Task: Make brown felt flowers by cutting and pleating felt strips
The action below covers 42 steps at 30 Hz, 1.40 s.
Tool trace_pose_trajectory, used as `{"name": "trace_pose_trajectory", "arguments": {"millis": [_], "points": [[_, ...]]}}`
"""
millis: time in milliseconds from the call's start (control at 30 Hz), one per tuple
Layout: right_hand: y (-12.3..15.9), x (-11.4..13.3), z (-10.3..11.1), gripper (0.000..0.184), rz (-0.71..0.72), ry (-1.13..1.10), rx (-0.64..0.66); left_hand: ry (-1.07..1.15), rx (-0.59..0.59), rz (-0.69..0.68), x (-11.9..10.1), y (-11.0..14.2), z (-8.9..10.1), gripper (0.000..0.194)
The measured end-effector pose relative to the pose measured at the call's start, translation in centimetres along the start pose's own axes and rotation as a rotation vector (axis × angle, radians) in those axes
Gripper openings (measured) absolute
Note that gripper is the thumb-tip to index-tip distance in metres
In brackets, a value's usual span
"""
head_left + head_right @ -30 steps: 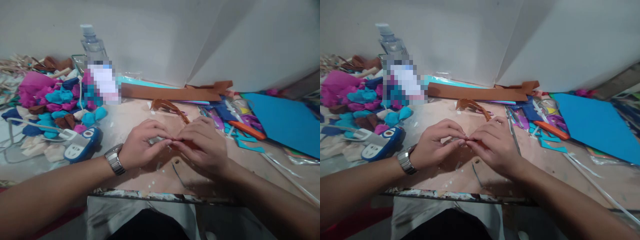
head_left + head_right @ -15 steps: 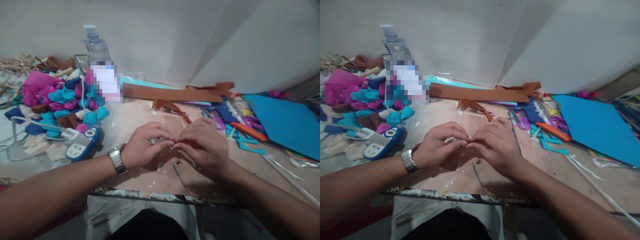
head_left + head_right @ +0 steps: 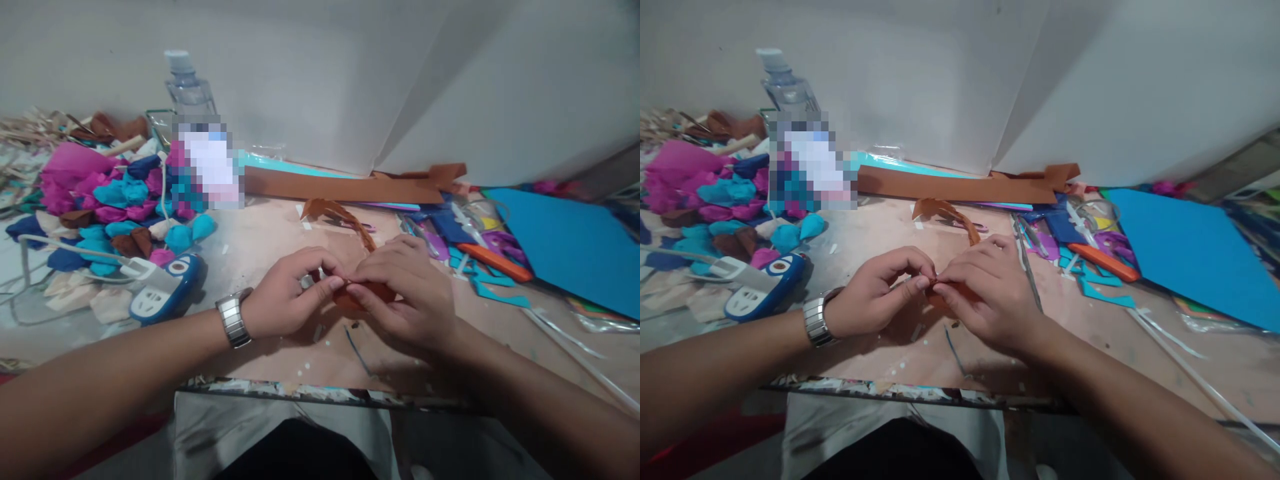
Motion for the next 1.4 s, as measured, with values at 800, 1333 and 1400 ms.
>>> {"name": "trace_pose_trajectory", "arguments": {"millis": [800, 1333, 1400], "points": [[0.3, -0.3, -0.1, 0.012, -0.015, -0.013, -0.019, -0.012, 0.071, 0.13, 0.7, 0.3, -0.6, 0.015], [0.3, -0.6, -0.7, 0.011, -0.048, 0.012, 0.052, -0.277, -0.084, -0.214, -0.8, 0.0, 0.4, 0.025], [0.3, -0.5, -0.7, 0.01, -0.034, 0.006, 0.048, -0.274, -0.115, -0.219, -1.0, 0.0, 0.5, 0.018]]}}
Point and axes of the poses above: each hand's wrist, its own y-axis away from the middle knuckle, its own z-axis out of the back of the hand, x = y × z, the point moved 4 cm from there along -y, towards the middle knuckle, and after that the axes turned 10 degrees about -x, right-handed, at the moved point
